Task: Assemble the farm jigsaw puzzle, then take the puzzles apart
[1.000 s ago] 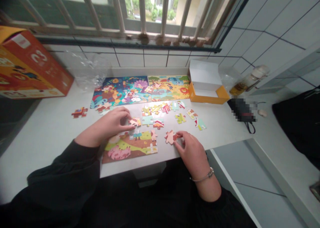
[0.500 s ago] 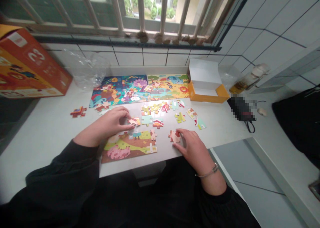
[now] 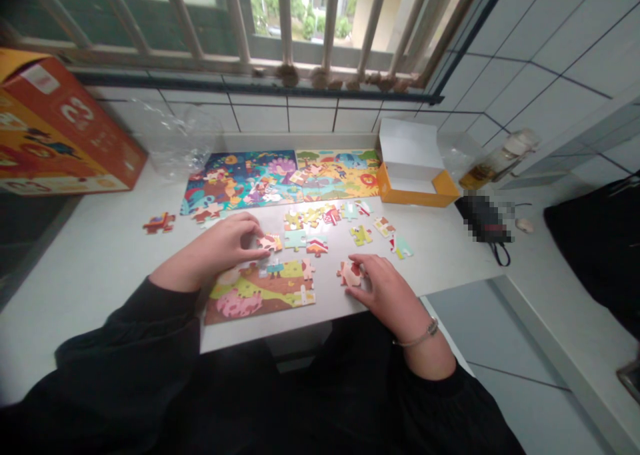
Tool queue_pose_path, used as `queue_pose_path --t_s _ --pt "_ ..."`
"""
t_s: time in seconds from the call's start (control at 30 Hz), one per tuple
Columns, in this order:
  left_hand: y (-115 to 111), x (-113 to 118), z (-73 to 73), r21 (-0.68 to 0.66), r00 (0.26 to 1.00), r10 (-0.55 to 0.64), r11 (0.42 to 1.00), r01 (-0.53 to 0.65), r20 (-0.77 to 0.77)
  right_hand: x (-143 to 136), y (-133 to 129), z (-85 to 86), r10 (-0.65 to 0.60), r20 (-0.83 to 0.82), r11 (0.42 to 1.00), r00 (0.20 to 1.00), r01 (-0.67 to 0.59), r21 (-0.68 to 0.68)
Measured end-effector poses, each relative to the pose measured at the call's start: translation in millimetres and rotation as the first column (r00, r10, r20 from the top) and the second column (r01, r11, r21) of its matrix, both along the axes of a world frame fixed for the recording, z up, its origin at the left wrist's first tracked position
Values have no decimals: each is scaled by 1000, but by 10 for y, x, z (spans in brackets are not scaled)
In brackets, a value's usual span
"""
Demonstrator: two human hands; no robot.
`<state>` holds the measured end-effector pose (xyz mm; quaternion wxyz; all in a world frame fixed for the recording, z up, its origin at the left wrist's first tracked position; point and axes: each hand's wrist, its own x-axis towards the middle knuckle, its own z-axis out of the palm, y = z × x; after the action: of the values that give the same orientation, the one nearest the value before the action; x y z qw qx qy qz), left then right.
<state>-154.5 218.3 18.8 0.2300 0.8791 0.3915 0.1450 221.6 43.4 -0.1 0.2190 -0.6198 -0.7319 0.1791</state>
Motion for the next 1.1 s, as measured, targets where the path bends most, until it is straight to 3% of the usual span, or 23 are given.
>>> queue_pose_path --t_s 0.2,0.4,0.53,0.83,1.1 --pt "4 -2 1 -6 1000 2 1000 -2 5 -35 20 15 109 -41 993 993 -106 58" --pt "9 -10 -12 -4 1000 -8 1000 8 1 -105 -44 -15 -66 85 993 994 57 104" --pt "5 -8 -14 2 1000 -5 1000 5 -7 -95 -71 -23 -60 83 997 995 55 62" --pt "19 -13 -25 9 1000 -9 1000 9 -7 -97 191 33 158 30 987 987 -158 9" --pt "-3 0 -7 2 1000 3 1000 -3 -4 -334 491 157 447 -10 892 894 -445 81"
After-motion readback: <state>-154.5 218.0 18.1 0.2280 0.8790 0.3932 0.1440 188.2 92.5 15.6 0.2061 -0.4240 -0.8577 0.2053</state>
